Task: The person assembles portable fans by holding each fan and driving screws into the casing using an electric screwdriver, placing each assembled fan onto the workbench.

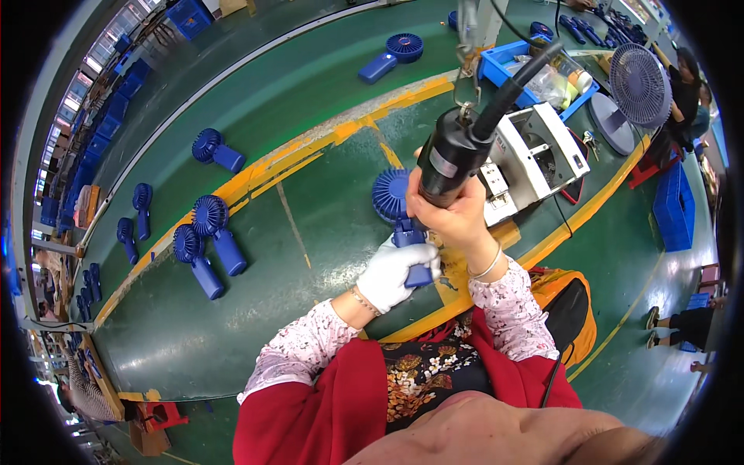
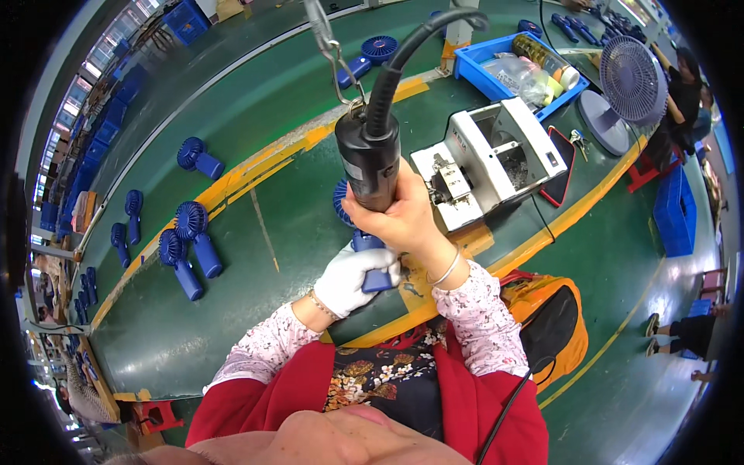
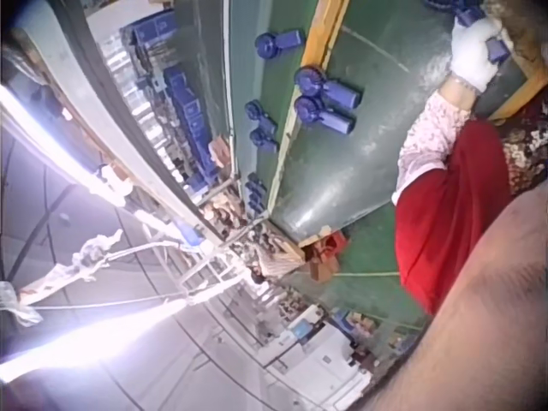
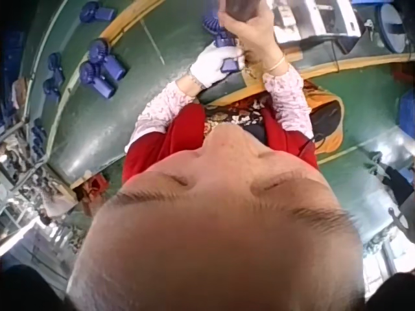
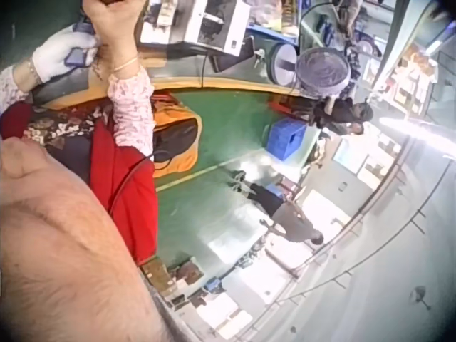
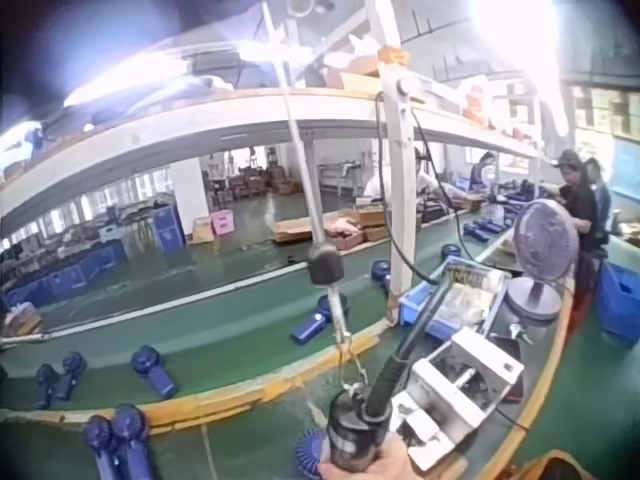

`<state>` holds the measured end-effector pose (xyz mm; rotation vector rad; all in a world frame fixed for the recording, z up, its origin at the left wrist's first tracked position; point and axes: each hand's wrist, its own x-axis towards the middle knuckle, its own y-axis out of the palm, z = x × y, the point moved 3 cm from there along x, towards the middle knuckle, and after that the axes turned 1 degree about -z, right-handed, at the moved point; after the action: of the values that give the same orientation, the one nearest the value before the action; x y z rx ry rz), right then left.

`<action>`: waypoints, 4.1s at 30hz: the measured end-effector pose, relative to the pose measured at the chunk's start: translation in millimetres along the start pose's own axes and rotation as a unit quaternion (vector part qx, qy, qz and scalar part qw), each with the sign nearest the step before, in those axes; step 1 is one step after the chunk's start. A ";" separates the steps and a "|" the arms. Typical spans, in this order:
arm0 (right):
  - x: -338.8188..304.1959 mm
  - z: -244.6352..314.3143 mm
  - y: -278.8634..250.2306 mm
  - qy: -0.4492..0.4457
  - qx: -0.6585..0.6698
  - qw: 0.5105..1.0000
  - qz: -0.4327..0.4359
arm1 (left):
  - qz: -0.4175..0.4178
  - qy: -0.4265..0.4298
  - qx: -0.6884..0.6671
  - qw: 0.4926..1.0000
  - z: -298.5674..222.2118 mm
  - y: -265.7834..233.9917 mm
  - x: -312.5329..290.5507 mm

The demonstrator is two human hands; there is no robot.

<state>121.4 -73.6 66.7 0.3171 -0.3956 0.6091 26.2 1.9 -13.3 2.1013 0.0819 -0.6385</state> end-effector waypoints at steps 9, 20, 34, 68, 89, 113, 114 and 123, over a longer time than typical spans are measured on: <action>3.5 34.7 -27.0 -0.226 -0.304 0.896 -0.232 | 0.070 -0.049 -0.144 0.986 -7.1 0.7 3.4; 3.6 22.2 -10.1 -0.150 -0.250 0.934 -0.208 | 0.035 -0.022 -0.105 0.994 10.1 6.5 7.6; 16.1 43.5 -29.9 -0.215 -0.397 0.847 -0.279 | -0.013 -0.031 -0.086 0.996 10.8 4.3 6.7; 1.9 28.3 -3.7 -0.191 -0.117 0.959 -0.174 | 0.036 -0.039 -0.091 0.994 12.1 2.5 7.4; -5.4 12.9 13.1 -0.126 -0.032 0.983 -0.132 | -0.005 -0.017 -0.045 0.999 10.0 7.0 8.3; -0.2 -1.4 -16.8 -0.044 -0.051 0.976 -0.206 | 0.019 0.171 0.182 0.968 -111.0 16.7 63.9; 3.7 5.0 -10.9 -0.041 -0.108 0.980 -0.161 | 0.022 0.300 0.344 0.889 -148.2 3.0 84.1; 2.5 -0.8 2.6 -0.092 -0.147 0.983 -0.054 | -0.492 0.296 0.721 0.388 -273.6 -55.9 158.4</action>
<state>121.9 -70.1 67.6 0.1095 -0.6341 0.4090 259.1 222.8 -6.4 3.8332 2.0258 -0.5126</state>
